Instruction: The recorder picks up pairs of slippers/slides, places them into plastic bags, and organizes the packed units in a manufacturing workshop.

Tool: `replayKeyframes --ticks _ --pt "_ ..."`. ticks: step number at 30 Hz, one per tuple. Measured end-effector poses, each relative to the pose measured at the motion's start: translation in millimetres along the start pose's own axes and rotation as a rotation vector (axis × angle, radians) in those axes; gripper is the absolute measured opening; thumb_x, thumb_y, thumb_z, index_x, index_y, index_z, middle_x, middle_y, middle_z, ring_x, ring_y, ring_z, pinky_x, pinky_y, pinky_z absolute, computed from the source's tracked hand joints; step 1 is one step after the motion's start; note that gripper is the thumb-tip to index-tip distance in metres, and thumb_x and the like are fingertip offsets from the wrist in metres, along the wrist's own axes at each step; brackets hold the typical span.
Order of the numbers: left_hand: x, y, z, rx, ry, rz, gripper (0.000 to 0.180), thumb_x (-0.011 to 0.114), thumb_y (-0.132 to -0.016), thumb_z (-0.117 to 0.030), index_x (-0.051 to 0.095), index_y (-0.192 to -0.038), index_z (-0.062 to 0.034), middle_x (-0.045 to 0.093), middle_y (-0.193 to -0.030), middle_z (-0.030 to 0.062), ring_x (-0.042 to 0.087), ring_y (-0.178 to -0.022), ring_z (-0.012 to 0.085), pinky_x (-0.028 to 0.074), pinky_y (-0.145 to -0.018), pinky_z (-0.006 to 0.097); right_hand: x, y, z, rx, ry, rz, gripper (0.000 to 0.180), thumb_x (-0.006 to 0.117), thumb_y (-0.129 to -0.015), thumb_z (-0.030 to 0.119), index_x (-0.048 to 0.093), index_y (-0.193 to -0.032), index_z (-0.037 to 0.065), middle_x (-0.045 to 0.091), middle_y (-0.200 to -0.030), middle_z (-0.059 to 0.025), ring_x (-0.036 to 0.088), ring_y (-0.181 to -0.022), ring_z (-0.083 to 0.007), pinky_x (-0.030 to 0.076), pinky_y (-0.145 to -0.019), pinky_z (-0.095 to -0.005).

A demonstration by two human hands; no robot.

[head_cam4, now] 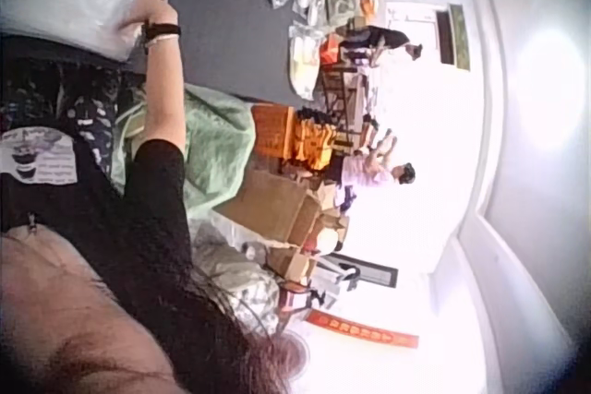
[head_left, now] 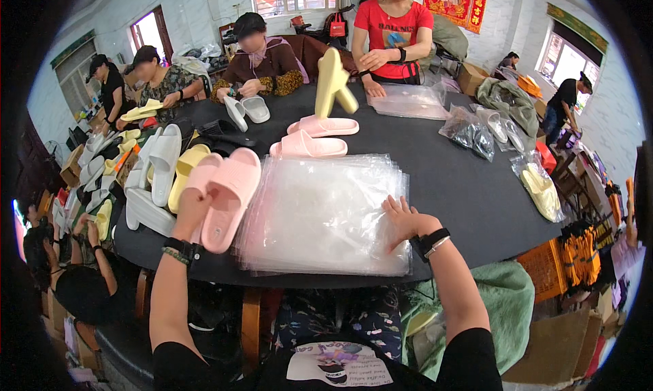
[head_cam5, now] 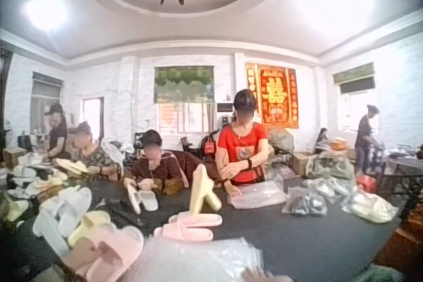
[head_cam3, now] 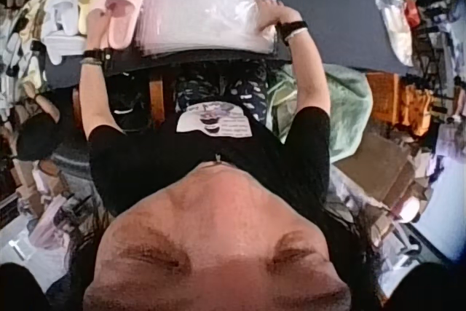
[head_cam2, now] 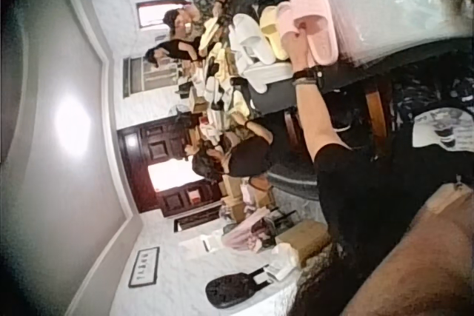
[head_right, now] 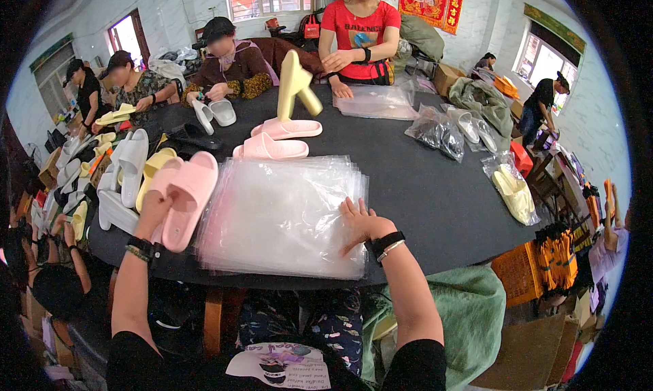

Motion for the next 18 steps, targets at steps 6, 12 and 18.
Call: replayKeyframes --ticks 6,12,18 --pt "-79 -18 -78 -0.021 -0.086 -0.168 0.045 0.07 -0.081 -0.026 0.053 -0.055 0.0069 0.049 -0.054 0.0243 0.049 -0.048 0.0381 0.034 -0.049 0.046 -40 42 42 0.023 -0.051 -0.439 0.117 0.075 -0.07 0.058 0.016 -0.151 -0.003 0.004 -0.16 -0.0216 0.0 -0.147 -0.0415 0.017 -0.116 -0.0559" --pt "-17 -15 -198 0.137 0.226 0.071 0.039 0.065 -0.084 -0.027 0.062 -0.064 0.0061 0.057 -0.061 0.0248 0.059 -0.057 0.0372 0.042 -0.053 0.043 10 49 100 -0.002 0.048 -0.647 0.094 0.051 -0.089 0.062 0.027 -0.146 -0.009 0.018 -0.156 -0.0255 0.011 -0.147 -0.041 0.019 -0.114 -0.0577" --pt "117 -8 -282 0.473 0.373 0.207 0.033 0.066 -0.084 -0.024 0.066 -0.105 0.0008 0.067 -0.084 0.0216 0.066 -0.075 0.0385 0.052 -0.073 0.044 49 42 110 -0.027 0.068 -0.651 0.093 0.046 -0.089 0.063 0.03 -0.143 -0.012 0.025 -0.153 -0.0282 0.017 -0.146 -0.04 0.019 -0.112 -0.0625"
Point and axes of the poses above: each hand's wrist, its own y-axis away from the middle knuckle, its own x-axis out of the palm, z = x × y, the point moved 7 cm from there along -y, towards the middle knuckle
